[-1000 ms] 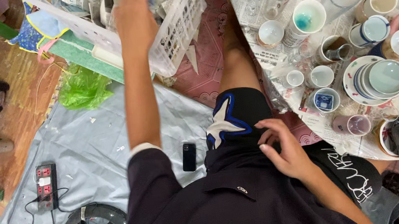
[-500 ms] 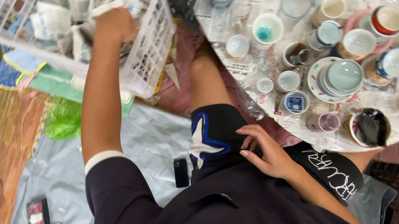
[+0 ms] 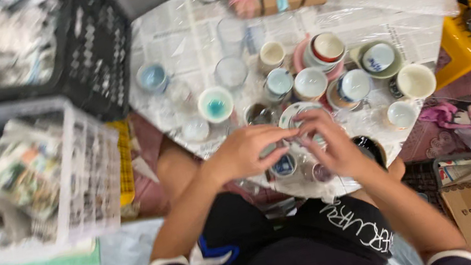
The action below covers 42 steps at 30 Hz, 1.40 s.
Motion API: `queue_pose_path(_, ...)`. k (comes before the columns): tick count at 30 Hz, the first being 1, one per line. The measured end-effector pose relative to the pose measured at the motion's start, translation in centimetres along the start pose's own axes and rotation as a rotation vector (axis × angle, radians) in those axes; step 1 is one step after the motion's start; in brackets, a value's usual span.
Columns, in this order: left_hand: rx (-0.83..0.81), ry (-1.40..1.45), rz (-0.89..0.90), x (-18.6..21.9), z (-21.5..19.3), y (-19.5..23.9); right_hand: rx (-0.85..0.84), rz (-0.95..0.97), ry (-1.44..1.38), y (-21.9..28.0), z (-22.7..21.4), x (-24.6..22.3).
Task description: The person sits on the floor and wraps small ceramic cups and bowls with newspaper. They fold the paper around each item and place the wrapped pieces into a nearby plastic crate.
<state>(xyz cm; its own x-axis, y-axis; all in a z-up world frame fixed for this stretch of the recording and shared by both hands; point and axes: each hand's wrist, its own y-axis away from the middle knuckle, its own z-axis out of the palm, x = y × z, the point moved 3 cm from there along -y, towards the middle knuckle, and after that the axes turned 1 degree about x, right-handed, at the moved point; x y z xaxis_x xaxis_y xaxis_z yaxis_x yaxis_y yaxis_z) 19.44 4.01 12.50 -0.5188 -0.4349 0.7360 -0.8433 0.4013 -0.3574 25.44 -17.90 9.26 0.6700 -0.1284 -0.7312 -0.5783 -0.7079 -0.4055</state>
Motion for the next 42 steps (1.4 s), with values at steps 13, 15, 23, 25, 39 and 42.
queue_pose_path(13, 0.045, 0.497, -0.149, -8.7, 3.3, -3.2, 0.032, 0.294, 0.289, -23.2, -7.4, 34.6)
queue_pose_path(15, 0.174, 0.578, -0.128, -10.2, 2.6, -2.5, 0.04, 0.366, 0.441, -26.0, -7.2, 41.3)
queue_pose_path(23, 0.44, 0.697, -0.309, -13.9, 3.5, -0.5, 0.058, 0.481, 0.61, -31.0, -4.8, 52.3)
queue_pose_path(25, 0.571, 0.742, -0.435, -14.2, 4.9, -0.4, 0.004, 0.603, 0.68, -32.3, -4.5, 53.2)
queue_pose_path(39, 0.653, 0.869, -0.462, -15.0, 7.3, 1.4, -0.058, 0.541, 0.92, -33.4, -4.4, 54.2)
queue_pose_path(42, 0.611, 0.87, -0.449, -14.6, 7.4, 1.3, 0.052, 0.5, 0.765, -32.0, -5.6, 52.5)
